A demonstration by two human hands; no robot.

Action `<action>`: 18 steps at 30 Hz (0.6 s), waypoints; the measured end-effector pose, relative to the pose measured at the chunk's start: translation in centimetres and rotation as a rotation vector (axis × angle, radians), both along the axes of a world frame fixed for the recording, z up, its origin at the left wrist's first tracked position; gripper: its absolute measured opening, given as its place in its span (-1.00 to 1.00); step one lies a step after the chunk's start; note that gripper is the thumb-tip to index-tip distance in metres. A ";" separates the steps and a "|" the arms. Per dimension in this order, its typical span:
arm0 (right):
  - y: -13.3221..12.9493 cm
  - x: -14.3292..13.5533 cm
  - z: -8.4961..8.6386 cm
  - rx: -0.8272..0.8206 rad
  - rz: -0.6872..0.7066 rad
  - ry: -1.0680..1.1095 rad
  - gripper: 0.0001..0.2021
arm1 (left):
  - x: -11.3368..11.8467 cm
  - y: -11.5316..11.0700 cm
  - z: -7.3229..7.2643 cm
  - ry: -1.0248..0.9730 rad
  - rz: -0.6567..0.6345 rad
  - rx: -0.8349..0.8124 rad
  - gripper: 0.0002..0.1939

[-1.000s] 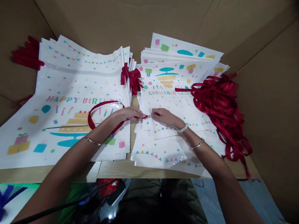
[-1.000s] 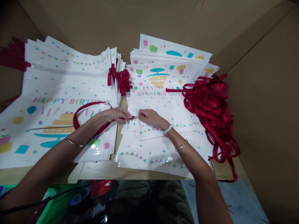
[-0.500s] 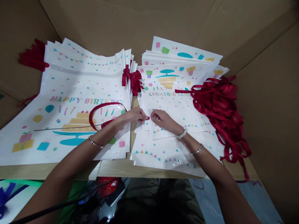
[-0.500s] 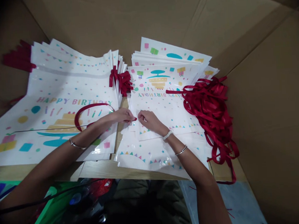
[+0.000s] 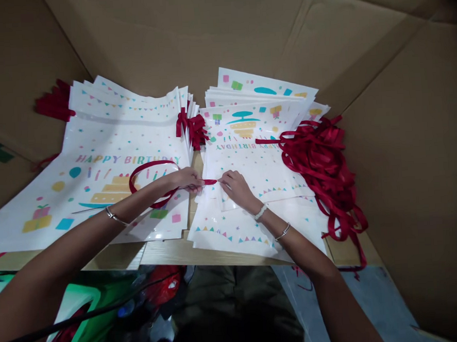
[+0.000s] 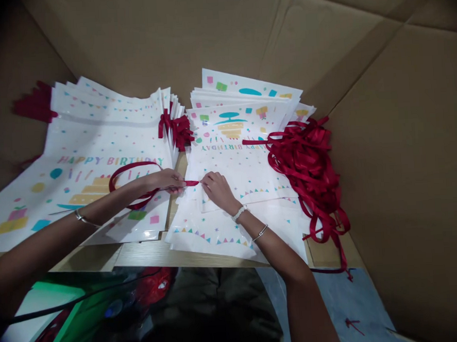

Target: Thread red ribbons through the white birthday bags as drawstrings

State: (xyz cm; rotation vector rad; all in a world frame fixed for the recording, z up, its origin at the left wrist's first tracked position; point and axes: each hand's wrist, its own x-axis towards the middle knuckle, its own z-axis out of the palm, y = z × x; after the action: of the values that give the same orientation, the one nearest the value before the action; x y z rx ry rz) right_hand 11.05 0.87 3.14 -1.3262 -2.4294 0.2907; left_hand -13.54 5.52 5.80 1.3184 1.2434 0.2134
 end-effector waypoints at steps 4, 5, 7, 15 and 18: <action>-0.1 0.0 0.1 0.023 -0.024 -0.021 -0.67 | 0.5 -0.6 0.7 -0.021 0.013 0.119 -0.78; -0.1 0.1 0.1 0.032 -0.025 -0.044 -0.65 | 0.7 -0.7 0.9 -0.016 0.026 0.124 -0.78; 0.0 0.1 0.2 0.038 -0.018 -0.079 -0.63 | 1.1 -0.6 1.3 -0.001 0.037 0.129 -0.78; 0.5 0.2 0.8 -0.017 0.027 -0.082 -0.60 | 0.6 1.6 2.9 -0.032 -0.116 0.032 -0.97; 0.8 0.2 0.8 -0.046 0.057 -0.070 -0.59 | 1.0 2.2 2.9 -0.005 -0.143 0.019 -1.00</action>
State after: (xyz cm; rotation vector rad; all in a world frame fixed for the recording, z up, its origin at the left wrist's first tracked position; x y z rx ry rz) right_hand 11.30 1.68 3.96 -1.3088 -2.5362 0.3223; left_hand -12.52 7.70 8.68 1.4165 1.1397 0.1272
